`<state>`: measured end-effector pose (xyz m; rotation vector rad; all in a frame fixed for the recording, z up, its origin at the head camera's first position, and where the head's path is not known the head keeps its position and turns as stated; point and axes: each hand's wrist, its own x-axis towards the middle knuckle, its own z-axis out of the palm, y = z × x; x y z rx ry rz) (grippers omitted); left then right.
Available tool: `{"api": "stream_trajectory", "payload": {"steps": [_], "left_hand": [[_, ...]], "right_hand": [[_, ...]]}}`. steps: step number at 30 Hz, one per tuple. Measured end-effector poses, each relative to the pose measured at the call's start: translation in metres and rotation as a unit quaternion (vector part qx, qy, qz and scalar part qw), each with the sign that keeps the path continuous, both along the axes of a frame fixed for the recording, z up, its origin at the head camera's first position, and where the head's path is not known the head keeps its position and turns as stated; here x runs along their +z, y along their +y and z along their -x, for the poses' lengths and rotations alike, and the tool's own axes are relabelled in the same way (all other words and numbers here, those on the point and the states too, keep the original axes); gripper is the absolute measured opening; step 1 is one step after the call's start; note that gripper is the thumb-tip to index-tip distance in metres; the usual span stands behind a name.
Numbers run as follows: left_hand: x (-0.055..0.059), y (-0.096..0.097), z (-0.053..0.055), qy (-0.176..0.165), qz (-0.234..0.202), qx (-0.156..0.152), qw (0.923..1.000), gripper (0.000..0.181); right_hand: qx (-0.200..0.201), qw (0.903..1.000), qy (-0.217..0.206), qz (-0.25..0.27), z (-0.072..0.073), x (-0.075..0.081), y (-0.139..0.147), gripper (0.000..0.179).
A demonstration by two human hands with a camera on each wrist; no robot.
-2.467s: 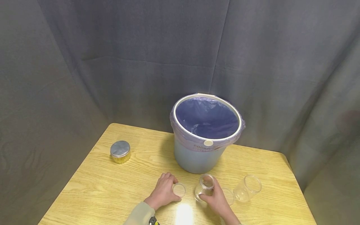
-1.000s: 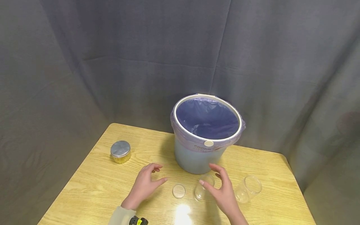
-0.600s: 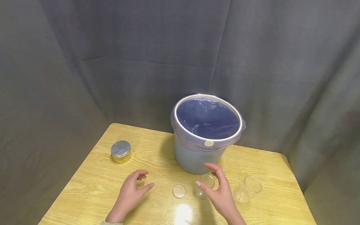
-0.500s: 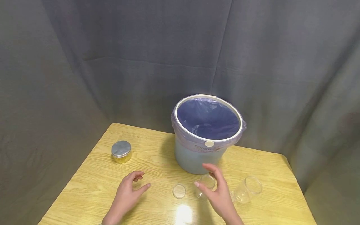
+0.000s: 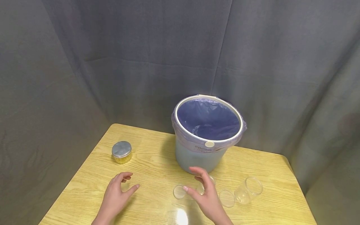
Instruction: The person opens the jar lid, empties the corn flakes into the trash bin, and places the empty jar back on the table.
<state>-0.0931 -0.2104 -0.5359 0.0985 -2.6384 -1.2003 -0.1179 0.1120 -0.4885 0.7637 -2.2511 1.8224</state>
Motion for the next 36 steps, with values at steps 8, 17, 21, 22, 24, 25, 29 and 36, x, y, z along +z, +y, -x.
{"api": "stream_trajectory", "payload": {"steps": [8, 17, 21, 22, 24, 25, 29, 36], "left_hand": [[0.011, -0.012, 0.018, 0.078, 0.053, 0.013, 0.9955, 0.059], [0.009, -0.030, 0.051, 0.104, 0.086, 0.029, 0.9905, 0.074], [0.005, -0.039, 0.066, 0.095, 0.108, 0.043, 0.9887, 0.078], [0.004, -0.041, 0.070, 0.093, 0.112, 0.047, 0.9882, 0.078], [0.004, -0.045, 0.079, 0.086, 0.122, 0.055, 0.9873, 0.081], [0.003, -0.047, 0.084, 0.082, 0.126, 0.059, 0.9869, 0.083], [0.000, -0.057, 0.101, 0.059, 0.139, 0.071, 0.9860, 0.091], [-0.008, -0.068, 0.119, 0.001, 0.136, 0.083, 0.9872, 0.107]], "right_hand": [[0.037, 0.9983, -0.043, 0.017, 0.005, -0.003, -0.013, 0.057], [0.065, 0.9925, -0.102, 0.013, 0.012, -0.016, -0.028, 0.060], [0.065, 0.9889, -0.134, -0.001, 0.015, -0.023, -0.034, 0.060], [0.065, 0.9884, -0.137, -0.004, 0.016, -0.024, -0.035, 0.059], [0.061, 0.9888, -0.136, -0.009, 0.018, -0.027, -0.037, 0.058], [0.060, 0.9891, -0.134, -0.013, 0.019, -0.029, -0.039, 0.058], [0.060, 0.9893, -0.127, -0.037, 0.024, -0.036, -0.043, 0.059], [0.064, 0.9854, -0.141, -0.069, 0.031, -0.046, -0.053, 0.065]]}}
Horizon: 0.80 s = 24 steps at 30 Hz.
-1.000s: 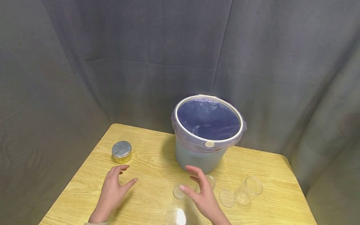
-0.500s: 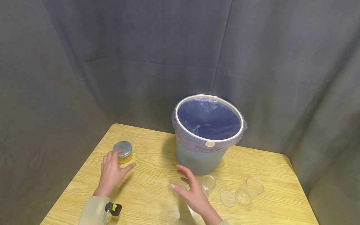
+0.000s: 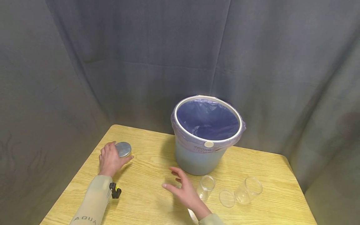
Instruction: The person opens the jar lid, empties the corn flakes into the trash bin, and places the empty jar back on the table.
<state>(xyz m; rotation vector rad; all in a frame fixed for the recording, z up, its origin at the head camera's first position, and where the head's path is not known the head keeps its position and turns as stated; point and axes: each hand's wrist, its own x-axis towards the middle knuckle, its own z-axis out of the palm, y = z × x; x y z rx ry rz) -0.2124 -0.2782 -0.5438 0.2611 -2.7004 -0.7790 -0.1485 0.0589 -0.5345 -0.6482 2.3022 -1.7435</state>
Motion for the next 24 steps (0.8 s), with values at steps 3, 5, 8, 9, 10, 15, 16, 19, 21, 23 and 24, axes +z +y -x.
{"api": "stream_trajectory", "payload": {"steps": [3, 5, 8, 9, 10, 15, 16, 19, 21, 23, 24], "left_hand": [[-0.003, -0.001, 0.005, -0.023, -0.007, 0.005, 0.9997, 0.115], [-0.004, -0.002, 0.008, -0.037, -0.011, 0.007, 0.9992, 0.117], [-0.006, -0.003, 0.010, -0.053, -0.025, 0.006, 0.9982, 0.116], [-0.007, -0.002, 0.011, -0.057, -0.033, 0.005, 0.9978, 0.114], [-0.008, -0.002, 0.011, -0.061, -0.041, 0.004, 0.9973, 0.112], [-0.012, 0.001, 0.013, -0.061, -0.079, -0.002, 0.9950, 0.100], [-0.012, 0.002, 0.013, -0.060, -0.083, -0.002, 0.9948, 0.099], [-0.012, 0.006, 0.013, -0.061, -0.094, -0.007, 0.9937, 0.096], [-0.010, 0.008, 0.013, -0.064, -0.101, -0.013, 0.9927, 0.097], [-0.010, 0.010, 0.013, -0.068, -0.105, -0.020, 0.9919, 0.097], [-0.010, 0.011, 0.013, -0.069, -0.107, -0.023, 0.9916, 0.097]], "right_hand": [[0.002, 1.0000, -0.007, -0.004, 0.004, -0.005, -0.004, 0.065], [0.002, 0.9999, -0.011, -0.009, 0.006, -0.007, -0.007, 0.065], [0.001, 0.9997, -0.016, -0.019, 0.008, -0.009, -0.011, 0.066], [-0.001, 0.9996, -0.016, -0.022, 0.008, -0.009, -0.012, 0.066], [-0.001, 0.9995, -0.018, -0.024, 0.008, -0.009, -0.012, 0.066], [-0.005, 0.9996, -0.012, -0.024, 0.009, -0.012, -0.014, 0.066], [-0.004, 0.9997, -0.010, -0.023, 0.010, -0.013, -0.015, 0.066], [-0.003, 0.9997, -0.010, -0.023, 0.010, -0.016, -0.014, 0.066], [-0.006, 0.9996, -0.014, -0.025, 0.011, -0.017, -0.014, 0.067], [-0.011, 0.9994, -0.019, -0.029, 0.010, -0.018, -0.013, 0.067], [-0.013, 0.9993, -0.019, -0.029, 0.010, -0.018, -0.012, 0.067]]}}
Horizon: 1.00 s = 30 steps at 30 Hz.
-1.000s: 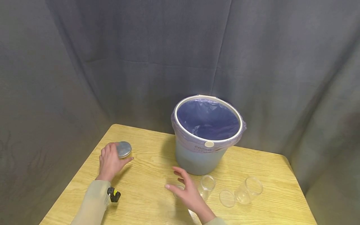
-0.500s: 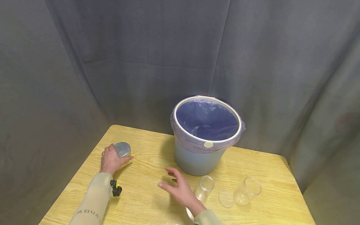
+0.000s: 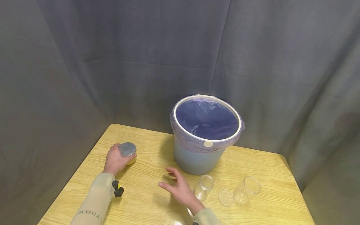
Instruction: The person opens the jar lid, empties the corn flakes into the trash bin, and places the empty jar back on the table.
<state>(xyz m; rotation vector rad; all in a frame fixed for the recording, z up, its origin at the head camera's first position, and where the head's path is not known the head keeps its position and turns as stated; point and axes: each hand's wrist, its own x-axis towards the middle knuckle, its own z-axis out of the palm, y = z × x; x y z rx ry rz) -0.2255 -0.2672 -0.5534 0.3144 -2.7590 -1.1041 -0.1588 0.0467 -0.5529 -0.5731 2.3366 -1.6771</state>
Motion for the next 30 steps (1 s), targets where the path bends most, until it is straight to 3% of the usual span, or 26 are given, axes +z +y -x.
{"api": "stream_trajectory", "payload": {"steps": [9, 20, 30], "left_hand": [[0.006, 0.005, 0.000, 0.020, 0.026, -0.022, 0.9992, 0.096], [0.032, 0.032, -0.011, 0.053, 0.001, -0.069, 0.9962, 0.087], [0.061, 0.058, -0.022, 0.110, 0.004, -0.128, 0.9857, 0.079]], "right_hand": [[-0.003, 1.0000, -0.005, -0.008, 0.000, -0.002, 0.003, 0.070], [-0.010, 0.9999, -0.006, 0.004, 0.001, -0.003, 0.002, 0.072], [-0.015, 0.9999, 0.001, 0.001, 0.000, 0.000, 0.004, 0.075]]}}
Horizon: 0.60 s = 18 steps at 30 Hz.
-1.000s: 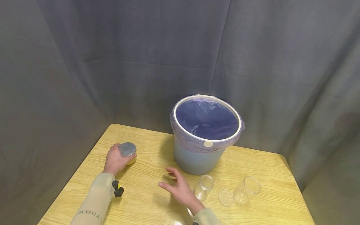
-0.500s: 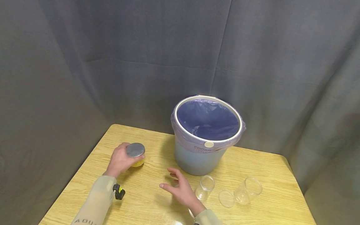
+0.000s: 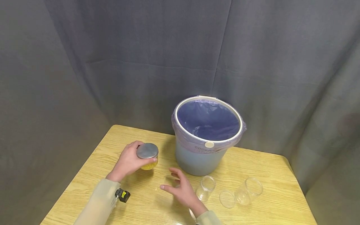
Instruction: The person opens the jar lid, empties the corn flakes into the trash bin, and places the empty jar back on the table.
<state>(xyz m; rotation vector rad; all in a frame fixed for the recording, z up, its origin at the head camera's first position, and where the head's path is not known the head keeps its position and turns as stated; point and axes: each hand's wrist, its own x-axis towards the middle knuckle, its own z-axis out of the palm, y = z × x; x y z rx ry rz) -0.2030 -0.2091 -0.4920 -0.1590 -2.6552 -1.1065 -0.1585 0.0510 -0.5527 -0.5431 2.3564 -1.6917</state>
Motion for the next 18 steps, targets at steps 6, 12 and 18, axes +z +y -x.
{"api": "stream_trajectory", "payload": {"steps": [6, 12, 18], "left_hand": [[0.019, 0.014, -0.012, 0.007, 0.000, -0.037, 0.9993, 0.084], [0.037, 0.029, -0.025, 0.019, -0.013, -0.088, 0.9959, 0.081], [0.054, 0.043, -0.037, 0.034, -0.015, -0.144, 0.9888, 0.078]], "right_hand": [[0.004, 0.9992, 0.013, 0.037, 0.001, 0.007, 0.001, 0.073], [0.015, 0.9972, 0.023, 0.069, 0.002, 0.017, 0.003, 0.080], [0.047, 0.9925, 0.014, 0.112, 0.001, 0.032, 0.009, 0.087]]}}
